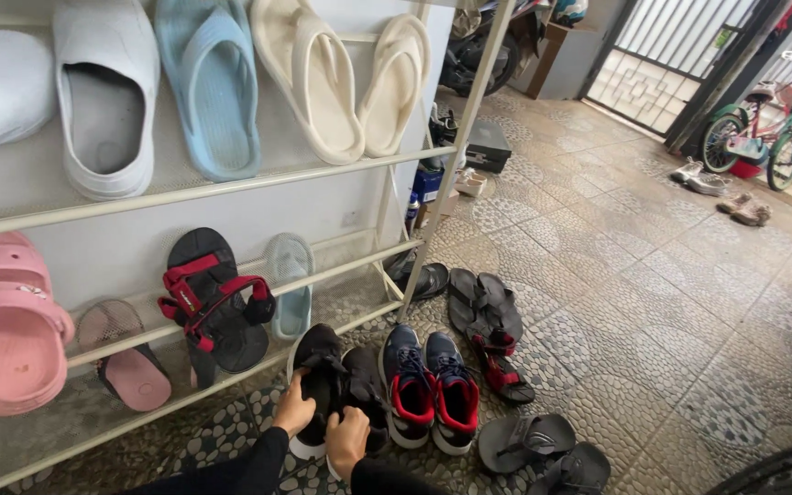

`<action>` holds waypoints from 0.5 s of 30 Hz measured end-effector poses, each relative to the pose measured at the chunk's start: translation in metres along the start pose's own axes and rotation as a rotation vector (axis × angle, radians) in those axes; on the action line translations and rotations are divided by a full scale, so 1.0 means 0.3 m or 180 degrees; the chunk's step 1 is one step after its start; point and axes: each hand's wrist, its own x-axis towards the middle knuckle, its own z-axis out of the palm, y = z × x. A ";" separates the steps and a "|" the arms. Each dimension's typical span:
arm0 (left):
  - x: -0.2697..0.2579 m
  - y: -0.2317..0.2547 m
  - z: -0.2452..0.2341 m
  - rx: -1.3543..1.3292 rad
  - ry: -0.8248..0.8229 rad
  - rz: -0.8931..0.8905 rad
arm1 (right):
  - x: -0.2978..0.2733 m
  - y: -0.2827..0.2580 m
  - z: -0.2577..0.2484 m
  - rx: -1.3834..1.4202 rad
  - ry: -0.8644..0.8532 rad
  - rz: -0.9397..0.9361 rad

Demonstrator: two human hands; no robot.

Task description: The person gathers shoes from the floor and places them on a multi-tier shoe rack. They pair and align various shoes and sandals, organizing them by type and color across the shelves.

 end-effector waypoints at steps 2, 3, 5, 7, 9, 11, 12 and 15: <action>0.012 -0.027 -0.006 0.0113 0.0138 -0.0004 | -0.005 0.006 0.036 0.0104 -0.0099 0.0040; 0.019 -0.036 -0.006 0.0229 0.0256 0.0000 | -0.006 0.010 0.050 0.0208 -0.0180 0.0094; 0.036 -0.064 -0.003 0.0205 0.0154 -0.0055 | 0.056 0.078 0.130 0.0108 -0.0017 0.0155; 0.047 -0.078 0.018 0.0181 0.0028 -0.0130 | 0.080 0.110 0.143 0.0000 0.0140 0.0246; 0.048 -0.079 0.067 0.0041 0.0042 0.0046 | 0.065 0.114 0.084 -0.0113 -0.0140 0.0296; 0.020 -0.045 0.106 -0.0015 -0.0059 -0.0040 | 0.080 0.142 0.041 -0.0178 -0.0087 0.0315; 0.004 -0.030 0.129 -0.0063 -0.0136 -0.0118 | 0.085 0.160 0.019 -0.0232 -0.0039 0.0314; 0.069 -0.076 0.208 0.0173 -0.0034 0.0021 | 0.081 0.187 -0.045 -0.0101 -0.0149 0.0230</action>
